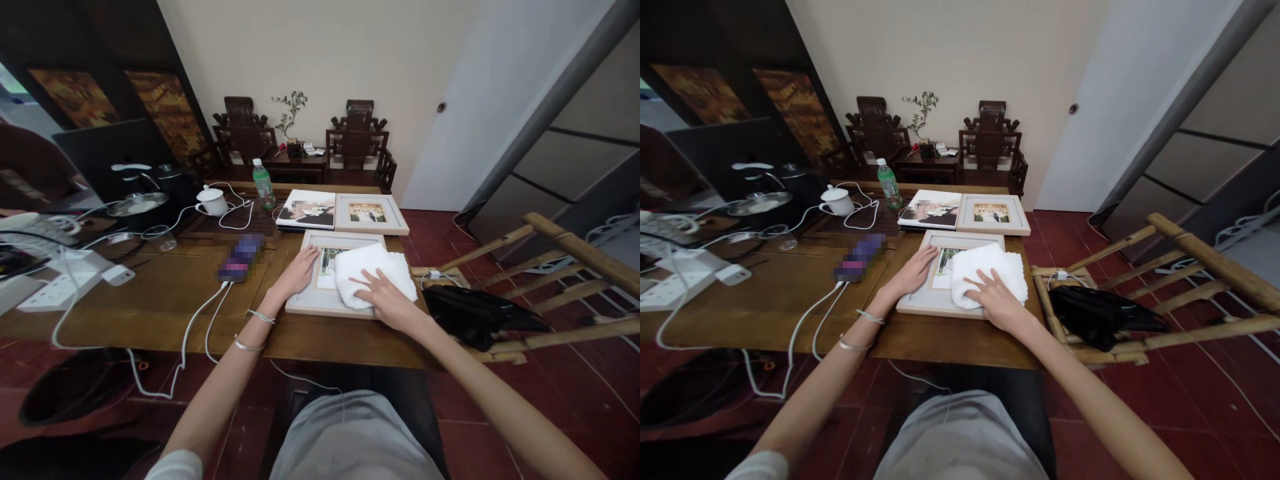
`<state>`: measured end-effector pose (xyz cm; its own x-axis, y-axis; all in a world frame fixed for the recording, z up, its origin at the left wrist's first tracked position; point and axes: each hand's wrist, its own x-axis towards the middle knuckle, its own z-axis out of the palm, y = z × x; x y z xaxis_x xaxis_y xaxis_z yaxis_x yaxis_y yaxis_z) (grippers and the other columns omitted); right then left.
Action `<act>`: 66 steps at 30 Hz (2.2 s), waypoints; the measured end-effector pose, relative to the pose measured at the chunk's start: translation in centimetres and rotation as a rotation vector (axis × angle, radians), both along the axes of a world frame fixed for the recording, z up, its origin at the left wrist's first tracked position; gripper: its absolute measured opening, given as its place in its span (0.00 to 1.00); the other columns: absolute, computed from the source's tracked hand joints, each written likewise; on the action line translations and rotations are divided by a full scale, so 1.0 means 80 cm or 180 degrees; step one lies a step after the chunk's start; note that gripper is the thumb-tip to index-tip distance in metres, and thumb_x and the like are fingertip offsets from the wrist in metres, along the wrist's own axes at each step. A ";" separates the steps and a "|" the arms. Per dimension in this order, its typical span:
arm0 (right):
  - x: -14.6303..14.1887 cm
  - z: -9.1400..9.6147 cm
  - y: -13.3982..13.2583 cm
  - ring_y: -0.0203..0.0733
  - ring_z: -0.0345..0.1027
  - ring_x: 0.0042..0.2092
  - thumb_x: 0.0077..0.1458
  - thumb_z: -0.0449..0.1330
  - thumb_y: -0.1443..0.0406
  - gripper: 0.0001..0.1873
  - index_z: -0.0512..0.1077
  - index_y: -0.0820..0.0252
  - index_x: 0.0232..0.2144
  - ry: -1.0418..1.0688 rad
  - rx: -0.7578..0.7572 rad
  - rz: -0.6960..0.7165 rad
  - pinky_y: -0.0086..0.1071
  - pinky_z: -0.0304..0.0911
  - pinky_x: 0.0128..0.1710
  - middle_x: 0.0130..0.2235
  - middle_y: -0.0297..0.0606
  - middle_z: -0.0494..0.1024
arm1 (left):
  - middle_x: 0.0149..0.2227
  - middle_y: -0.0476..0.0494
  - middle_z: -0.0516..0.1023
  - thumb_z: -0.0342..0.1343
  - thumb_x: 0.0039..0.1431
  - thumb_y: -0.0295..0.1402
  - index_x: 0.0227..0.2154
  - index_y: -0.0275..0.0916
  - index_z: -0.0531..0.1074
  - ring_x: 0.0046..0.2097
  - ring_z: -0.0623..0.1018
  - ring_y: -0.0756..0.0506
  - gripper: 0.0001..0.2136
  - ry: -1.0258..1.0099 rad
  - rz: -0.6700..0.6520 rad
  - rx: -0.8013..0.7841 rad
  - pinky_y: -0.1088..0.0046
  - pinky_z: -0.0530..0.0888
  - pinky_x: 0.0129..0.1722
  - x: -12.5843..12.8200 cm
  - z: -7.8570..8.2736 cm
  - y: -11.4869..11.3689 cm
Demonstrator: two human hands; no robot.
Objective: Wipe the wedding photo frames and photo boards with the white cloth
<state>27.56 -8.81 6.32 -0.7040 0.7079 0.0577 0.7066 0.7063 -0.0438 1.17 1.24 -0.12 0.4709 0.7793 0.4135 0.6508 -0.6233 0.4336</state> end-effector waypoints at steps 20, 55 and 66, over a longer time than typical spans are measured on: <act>-0.009 0.029 -0.026 0.56 0.53 0.61 0.46 0.48 0.80 0.31 0.68 0.60 0.52 -0.0417 -0.0187 -0.0352 0.53 0.49 0.58 0.60 0.45 0.64 | 0.60 0.30 0.63 0.38 0.62 0.30 0.55 0.25 0.63 0.63 0.58 0.40 0.22 0.0151 0.0280 0.0086 0.57 0.56 0.63 0.004 -0.002 -0.004; -0.121 0.006 0.007 0.60 0.45 0.64 0.51 0.50 0.76 0.25 0.70 0.59 0.50 -0.0414 -0.0028 0.0170 0.60 0.48 0.58 0.64 0.40 0.56 | 0.63 0.38 0.57 0.35 0.66 0.44 0.60 0.32 0.58 0.64 0.56 0.45 0.27 -0.1455 0.0407 -0.0843 0.63 0.50 0.64 0.012 0.015 -0.018; -0.132 -0.008 0.138 0.58 0.40 0.65 0.57 0.49 0.72 0.17 0.74 0.63 0.44 -0.0352 0.0808 -0.0553 0.58 0.40 0.61 0.63 0.40 0.59 | 0.66 0.35 0.49 0.40 0.64 0.36 0.63 0.30 0.49 0.66 0.50 0.42 0.26 -0.0559 0.0248 -0.0365 0.60 0.49 0.65 0.003 0.000 -0.011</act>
<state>16.96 2.19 5.66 -0.5859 0.7907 0.1777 0.8080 0.5533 0.2022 1.37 0.39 -0.13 0.3360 0.8571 0.3905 0.6034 -0.5142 0.6095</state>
